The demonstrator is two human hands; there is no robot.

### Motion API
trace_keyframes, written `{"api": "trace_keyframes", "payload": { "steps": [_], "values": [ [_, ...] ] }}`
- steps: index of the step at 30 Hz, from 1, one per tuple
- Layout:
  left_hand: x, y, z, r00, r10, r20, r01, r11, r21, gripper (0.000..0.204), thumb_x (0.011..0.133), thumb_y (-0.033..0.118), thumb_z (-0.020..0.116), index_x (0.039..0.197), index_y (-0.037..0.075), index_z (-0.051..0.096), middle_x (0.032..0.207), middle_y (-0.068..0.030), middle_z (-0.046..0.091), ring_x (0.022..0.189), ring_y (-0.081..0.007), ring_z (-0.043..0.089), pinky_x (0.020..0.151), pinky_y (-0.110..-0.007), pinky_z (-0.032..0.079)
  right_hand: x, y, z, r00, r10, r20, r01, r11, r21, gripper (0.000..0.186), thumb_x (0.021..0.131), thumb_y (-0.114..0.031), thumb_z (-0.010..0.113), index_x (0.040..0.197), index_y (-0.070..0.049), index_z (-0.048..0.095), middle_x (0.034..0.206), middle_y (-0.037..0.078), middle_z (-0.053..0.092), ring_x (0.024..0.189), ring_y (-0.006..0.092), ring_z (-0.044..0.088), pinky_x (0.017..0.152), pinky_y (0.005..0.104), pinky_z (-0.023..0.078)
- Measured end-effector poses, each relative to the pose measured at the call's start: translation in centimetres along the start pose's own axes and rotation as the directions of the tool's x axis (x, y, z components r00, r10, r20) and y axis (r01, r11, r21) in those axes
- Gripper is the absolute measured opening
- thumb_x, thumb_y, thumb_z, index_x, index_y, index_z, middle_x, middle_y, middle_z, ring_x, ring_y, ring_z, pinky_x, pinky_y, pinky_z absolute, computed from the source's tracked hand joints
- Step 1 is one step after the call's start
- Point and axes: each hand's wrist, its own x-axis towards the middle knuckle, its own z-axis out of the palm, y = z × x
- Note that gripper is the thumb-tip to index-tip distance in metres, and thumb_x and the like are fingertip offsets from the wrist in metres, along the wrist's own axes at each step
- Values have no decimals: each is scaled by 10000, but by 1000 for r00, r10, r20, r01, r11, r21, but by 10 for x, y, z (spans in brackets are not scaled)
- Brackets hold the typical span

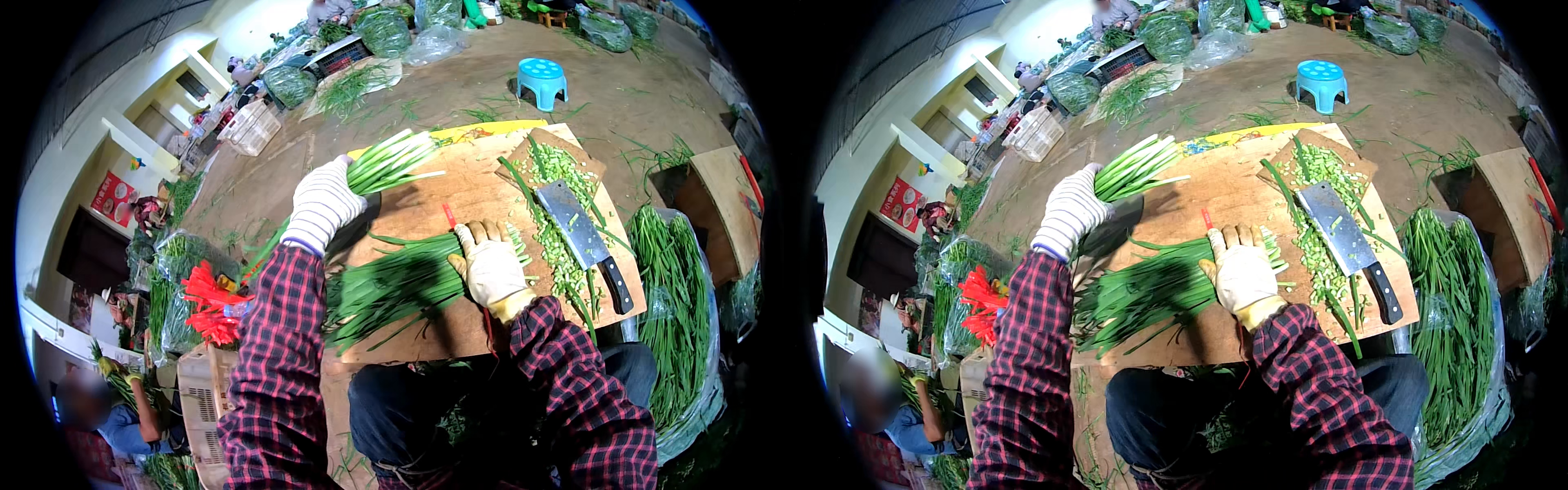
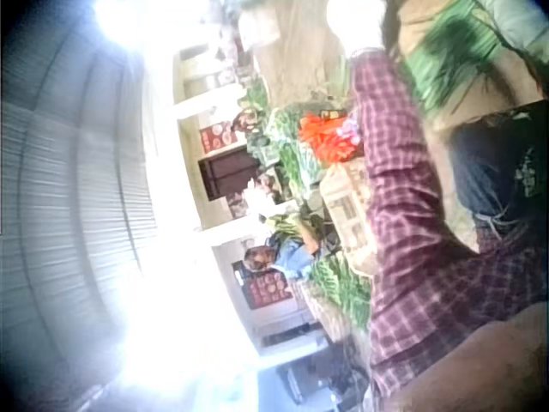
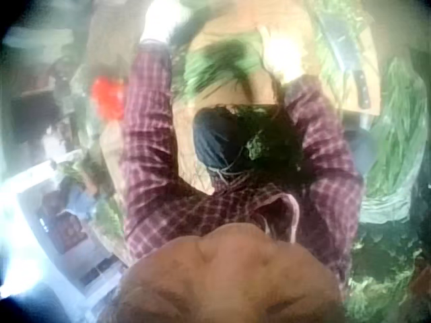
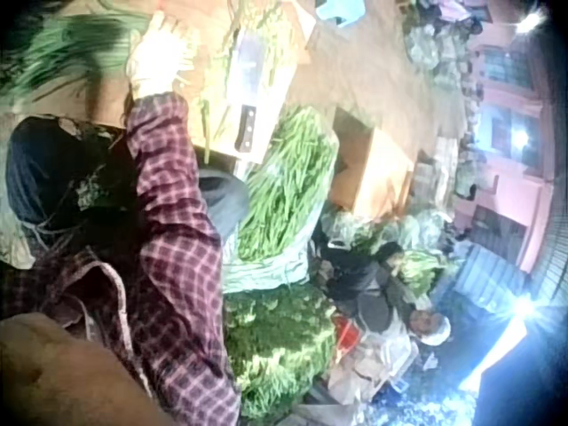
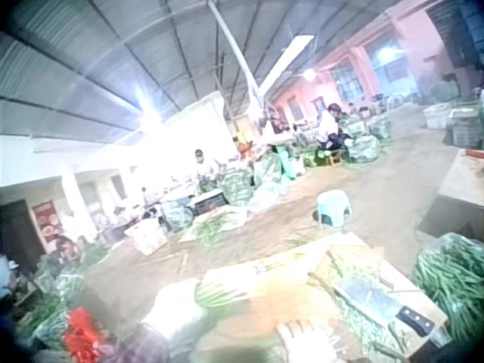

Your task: The person gathers green onions from a large pile, trims the ends with a knife, aligns the stalks, and ties them into bundles using red rubber bands. The person places the finished bundles on a wooden table.

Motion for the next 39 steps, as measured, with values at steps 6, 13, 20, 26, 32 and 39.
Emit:
{"api": "trace_keyframes", "payload": {
  "steps": [6,13,20,26,32,39],
  "values": [
    [-54,66,8,968,240,74,-230,966,-118,608,657,238,724,1225,78,577,1022,-193,682,969,-364,644,862,-428,504,2,9,15,989,19,-145,-11,999,51,573,886,-394,592,1310,-15,525,1298,211,539,1234,395,459,1082,480,312],
    [-68,68,80,947,197,254,-126,954,-271,651,669,171,691,1290,94,509,1155,-204,637,1098,-344,603,934,-401,475,-46,24,-33,852,355,-385,-104,835,540,340,858,19,528,1196,19,574,1152,234,589,1049,414,562,954,455,432],
    [-61,92,58,946,195,259,-152,973,-176,727,677,174,687,1359,104,447,1192,-206,618,1111,-349,600,940,-400,477,-42,24,-77,774,364,-519,-70,862,501,261,908,-36,561,1164,6,591,1131,221,599,1077,371,562,948,430,439],
    [-60,96,63,947,185,263,-144,975,-170,853,651,178,702,1427,79,361,1219,-240,582,1115,-364,590,952,-404,472,-18,26,-57,843,302,-445,-100,901,423,372,911,-143,602,1260,-28,542,1229,226,564,1174,458,490,1040,484,387],
    [-60,94,80,881,344,325,-280,932,-230,950,620,321,773,1423,31,356,1411,-231,437,1290,-370,440,1083,-403,381,-21,37,-27,812,443,-379,-207,827,522,355,914,-161,613,1232,-12,564,1181,256,575,1130,415,533,983,459,423],
    [-74,112,76,930,271,247,-234,957,-168,1262,481,569,885,1457,37,289,1474,-235,357,1406,-366,296,1164,-480,203,-25,45,-22,863,495,-95,-350,724,595,435,955,-251,557,1310,-1,523,1280,272,549,1209,398,518,1041,407,400]
  ]
}}
